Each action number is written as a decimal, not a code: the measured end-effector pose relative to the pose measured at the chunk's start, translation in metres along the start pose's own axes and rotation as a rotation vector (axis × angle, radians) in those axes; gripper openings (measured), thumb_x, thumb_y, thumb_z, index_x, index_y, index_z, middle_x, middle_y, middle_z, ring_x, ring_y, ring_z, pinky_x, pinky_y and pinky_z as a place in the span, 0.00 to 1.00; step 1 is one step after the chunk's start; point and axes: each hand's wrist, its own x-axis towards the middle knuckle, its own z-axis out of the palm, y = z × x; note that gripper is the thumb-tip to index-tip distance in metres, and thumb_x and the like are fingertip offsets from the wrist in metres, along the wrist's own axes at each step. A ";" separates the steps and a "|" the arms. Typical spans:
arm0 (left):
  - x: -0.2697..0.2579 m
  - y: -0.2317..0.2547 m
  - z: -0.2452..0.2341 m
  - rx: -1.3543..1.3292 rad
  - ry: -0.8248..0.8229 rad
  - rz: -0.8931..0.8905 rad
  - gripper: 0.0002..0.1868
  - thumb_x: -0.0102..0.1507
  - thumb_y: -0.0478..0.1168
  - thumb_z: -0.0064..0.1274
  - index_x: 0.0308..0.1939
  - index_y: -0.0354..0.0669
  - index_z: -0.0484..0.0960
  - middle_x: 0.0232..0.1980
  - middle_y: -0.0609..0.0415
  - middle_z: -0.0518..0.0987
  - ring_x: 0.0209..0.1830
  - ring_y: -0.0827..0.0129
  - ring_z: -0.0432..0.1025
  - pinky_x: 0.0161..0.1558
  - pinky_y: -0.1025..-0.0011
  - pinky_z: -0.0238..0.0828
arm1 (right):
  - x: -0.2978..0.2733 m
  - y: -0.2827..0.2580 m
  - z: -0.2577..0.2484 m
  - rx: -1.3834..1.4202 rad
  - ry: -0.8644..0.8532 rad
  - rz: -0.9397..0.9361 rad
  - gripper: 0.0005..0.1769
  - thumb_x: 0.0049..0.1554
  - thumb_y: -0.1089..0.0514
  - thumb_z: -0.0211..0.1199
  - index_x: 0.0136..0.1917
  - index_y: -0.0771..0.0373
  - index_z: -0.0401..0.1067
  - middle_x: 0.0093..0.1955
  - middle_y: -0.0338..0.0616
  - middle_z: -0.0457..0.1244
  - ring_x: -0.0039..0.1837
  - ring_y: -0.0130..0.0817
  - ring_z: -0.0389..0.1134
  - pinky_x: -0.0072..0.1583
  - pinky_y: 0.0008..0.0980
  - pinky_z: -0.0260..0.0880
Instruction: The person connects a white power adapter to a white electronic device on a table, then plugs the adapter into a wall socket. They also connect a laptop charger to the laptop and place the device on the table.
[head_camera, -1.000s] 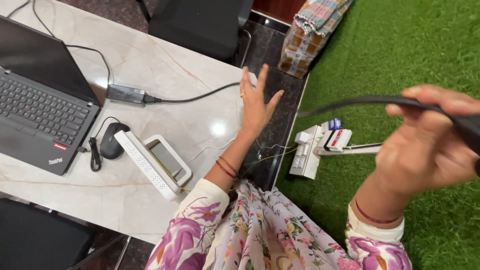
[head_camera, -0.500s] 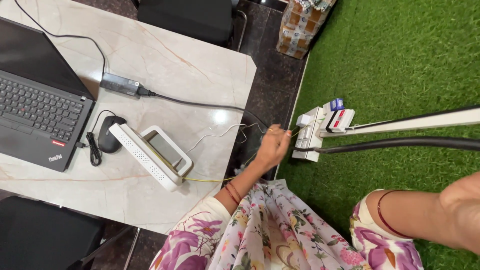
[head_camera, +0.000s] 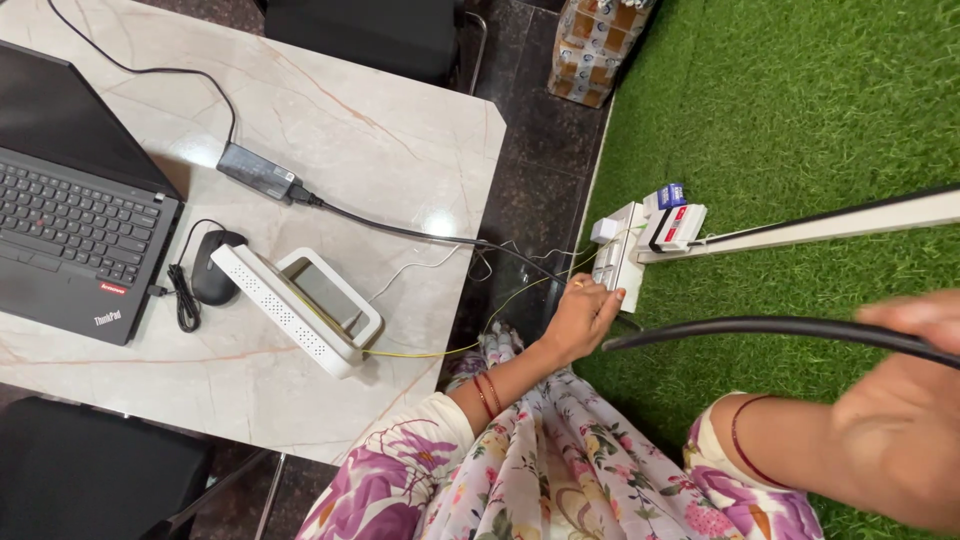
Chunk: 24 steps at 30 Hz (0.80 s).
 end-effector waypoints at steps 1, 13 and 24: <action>-0.002 -0.003 0.002 0.013 -0.032 -0.012 0.25 0.73 0.41 0.42 0.21 0.36 0.71 0.23 0.46 0.70 0.26 0.53 0.64 0.60 0.56 0.62 | -0.004 -0.006 0.014 0.043 -0.079 0.026 0.07 0.70 0.65 0.59 0.57 0.73 0.72 0.49 0.52 0.69 0.48 0.36 0.73 0.50 0.37 0.77; -0.022 -0.106 -0.013 0.301 -0.428 -0.057 0.23 0.72 0.46 0.45 0.30 0.33 0.82 0.33 0.41 0.80 0.39 0.49 0.73 0.63 0.55 0.65 | -0.056 -0.019 0.054 -0.039 -0.600 0.492 0.04 0.71 0.69 0.62 0.59 0.72 0.72 0.53 0.51 0.69 0.54 0.36 0.74 0.59 0.42 0.80; 0.014 -0.069 -0.052 -0.126 -0.077 -0.255 0.18 0.75 0.43 0.40 0.55 0.37 0.83 0.53 0.46 0.82 0.55 0.60 0.77 0.60 0.67 0.72 | -0.119 0.053 0.009 -0.509 -0.671 0.586 0.08 0.65 0.70 0.58 0.57 0.70 0.75 0.51 0.47 0.71 0.53 0.29 0.72 0.56 0.28 0.73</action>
